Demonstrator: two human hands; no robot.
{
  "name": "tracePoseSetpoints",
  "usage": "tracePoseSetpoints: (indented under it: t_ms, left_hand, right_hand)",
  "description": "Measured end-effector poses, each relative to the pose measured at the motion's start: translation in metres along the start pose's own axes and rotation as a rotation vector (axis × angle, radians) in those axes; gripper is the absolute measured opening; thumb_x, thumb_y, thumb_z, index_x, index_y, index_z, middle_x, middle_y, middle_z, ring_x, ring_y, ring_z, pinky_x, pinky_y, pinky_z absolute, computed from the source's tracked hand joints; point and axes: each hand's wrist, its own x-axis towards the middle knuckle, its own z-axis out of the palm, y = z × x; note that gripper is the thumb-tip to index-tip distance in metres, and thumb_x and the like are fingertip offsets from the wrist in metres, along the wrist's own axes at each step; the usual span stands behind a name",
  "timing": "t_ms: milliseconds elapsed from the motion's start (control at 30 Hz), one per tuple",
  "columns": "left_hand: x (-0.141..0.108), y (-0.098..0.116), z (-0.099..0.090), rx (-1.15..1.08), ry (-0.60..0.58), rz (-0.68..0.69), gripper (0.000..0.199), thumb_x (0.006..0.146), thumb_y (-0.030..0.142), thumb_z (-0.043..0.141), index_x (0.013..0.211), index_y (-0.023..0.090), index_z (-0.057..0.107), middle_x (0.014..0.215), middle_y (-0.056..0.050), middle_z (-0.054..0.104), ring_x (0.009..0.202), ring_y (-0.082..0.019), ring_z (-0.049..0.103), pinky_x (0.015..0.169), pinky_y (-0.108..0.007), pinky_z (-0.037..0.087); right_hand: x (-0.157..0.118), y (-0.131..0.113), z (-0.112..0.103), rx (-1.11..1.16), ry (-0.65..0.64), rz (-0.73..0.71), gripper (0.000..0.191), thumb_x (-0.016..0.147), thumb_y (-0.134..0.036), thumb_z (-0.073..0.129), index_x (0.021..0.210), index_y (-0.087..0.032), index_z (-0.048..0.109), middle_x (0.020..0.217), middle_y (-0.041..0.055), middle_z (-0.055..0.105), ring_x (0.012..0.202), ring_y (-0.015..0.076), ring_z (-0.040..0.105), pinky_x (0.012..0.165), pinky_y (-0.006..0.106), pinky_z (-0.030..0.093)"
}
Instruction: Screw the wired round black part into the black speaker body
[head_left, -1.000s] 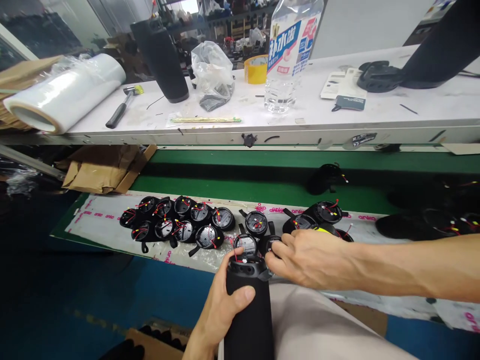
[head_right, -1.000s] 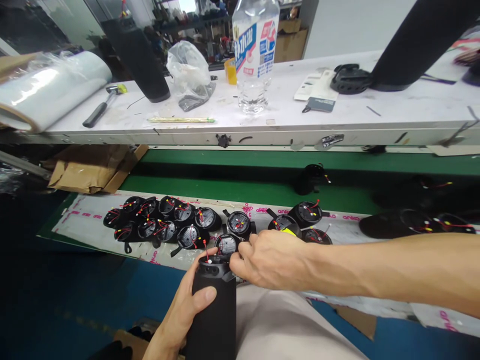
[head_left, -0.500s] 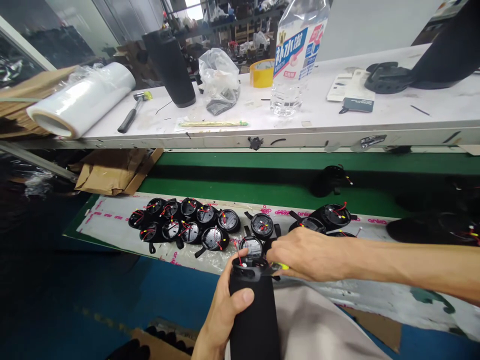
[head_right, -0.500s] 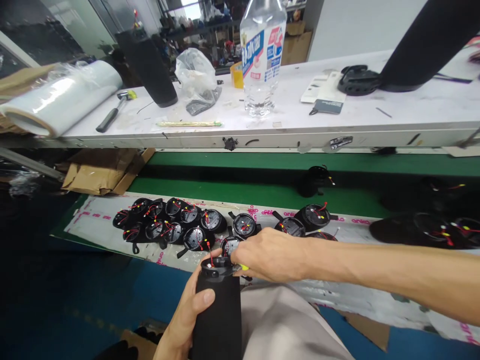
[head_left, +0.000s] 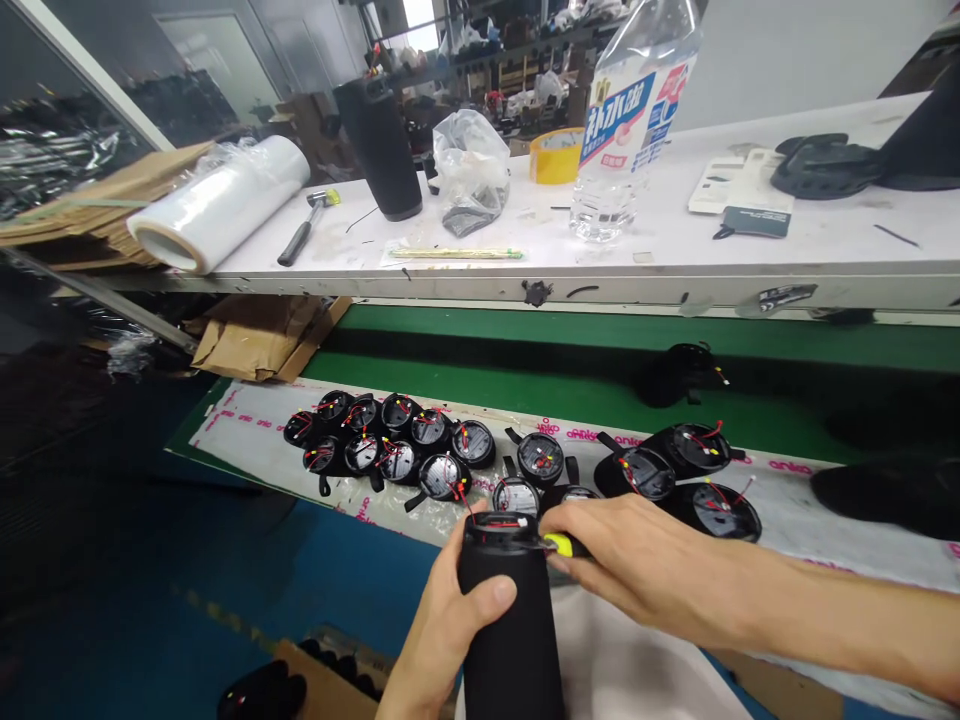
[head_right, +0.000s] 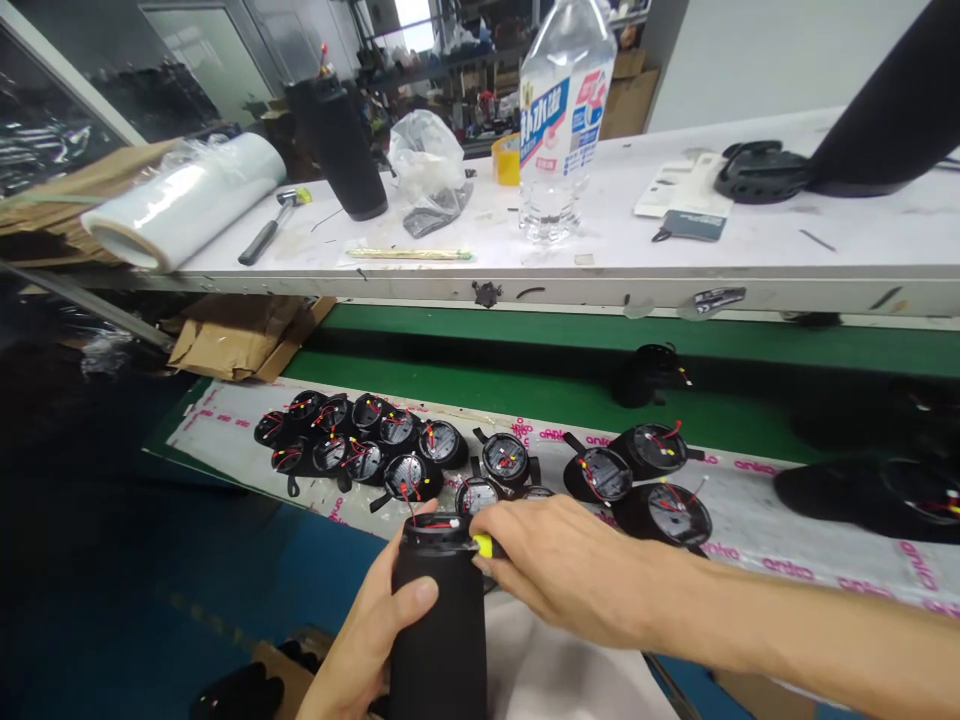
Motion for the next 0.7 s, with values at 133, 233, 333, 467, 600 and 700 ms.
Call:
tracePoseSetpoints:
  t_ms: [133, 233, 333, 467, 600, 700]
  left_hand:
    - [0.001, 0.0, 0.007, 0.082, 0.038, 0.032, 0.084, 0.072, 0.053, 0.091, 0.144, 0.024, 0.06, 0.136, -0.012, 0.076, 0.134, -0.041, 0.065, 0.117, -0.051, 0.046]
    - [0.003, -0.001, 0.007, 0.187, 0.061, 0.047, 0.083, 0.073, 0.055, 0.09, 0.144, 0.023, 0.06, 0.139, -0.011, 0.074, 0.135, -0.041, 0.063, 0.121, -0.052, 0.04]
    - [0.003, -0.002, 0.007, 0.237, 0.063, 0.058, 0.083, 0.073, 0.057, 0.089, 0.144, 0.024, 0.06, 0.139, -0.011, 0.074, 0.135, -0.041, 0.062, 0.121, -0.052, 0.039]
    - [0.002, -0.003, 0.009, 0.295, 0.116, 0.096, 0.083, 0.074, 0.058, 0.088, 0.143, 0.024, 0.059, 0.136, -0.011, 0.074, 0.133, -0.04, 0.062, 0.118, -0.051, 0.039]
    - [0.001, -0.002, 0.012, 0.332, 0.138, 0.119, 0.081, 0.076, 0.057, 0.087, 0.143, 0.023, 0.058, 0.137, -0.012, 0.072, 0.134, -0.04, 0.06, 0.118, -0.052, 0.038]
    - [0.0, -0.002, 0.014, 0.371, 0.162, 0.121, 0.082, 0.076, 0.058, 0.087, 0.143, 0.023, 0.056, 0.14, -0.012, 0.071, 0.135, -0.039, 0.059, 0.119, -0.051, 0.036]
  right_hand:
    - [0.004, -0.001, 0.009, -0.2, 0.064, -0.135, 0.01, 0.109, -0.028, 0.054, 0.111, -0.02, 0.058, 0.091, 0.0029, 0.07, 0.071, 0.0239, 0.068, 0.058, 0.036, 0.04]
    - [0.006, 0.0, 0.016, -0.309, 0.115, -0.224, 0.015, 0.112, -0.028, 0.045, 0.104, -0.02, 0.055, 0.084, 0.0021, 0.066, 0.062, 0.0219, 0.062, 0.052, 0.036, 0.03]
    - [0.006, 0.001, 0.017, -0.357, 0.138, -0.258, 0.02, 0.114, -0.027, 0.039, 0.099, -0.021, 0.052, 0.08, 0.001, 0.063, 0.058, 0.0198, 0.058, 0.05, 0.037, 0.024]
    - [0.005, 0.003, 0.016, -0.37, 0.153, -0.262, 0.023, 0.114, -0.026, 0.037, 0.095, -0.022, 0.051, 0.076, 0.0002, 0.061, 0.054, 0.0183, 0.055, 0.05, 0.037, 0.02]
    - [0.005, 0.004, 0.018, -0.336, 0.139, -0.252, 0.018, 0.111, -0.025, 0.044, 0.095, -0.021, 0.05, 0.076, 0.0, 0.061, 0.055, 0.0171, 0.055, 0.05, 0.036, 0.02]
    - [0.005, 0.004, 0.021, -0.343, 0.121, -0.236, 0.013, 0.109, -0.022, 0.048, 0.095, -0.021, 0.05, 0.076, -0.0004, 0.061, 0.055, 0.0169, 0.055, 0.051, 0.036, 0.019]
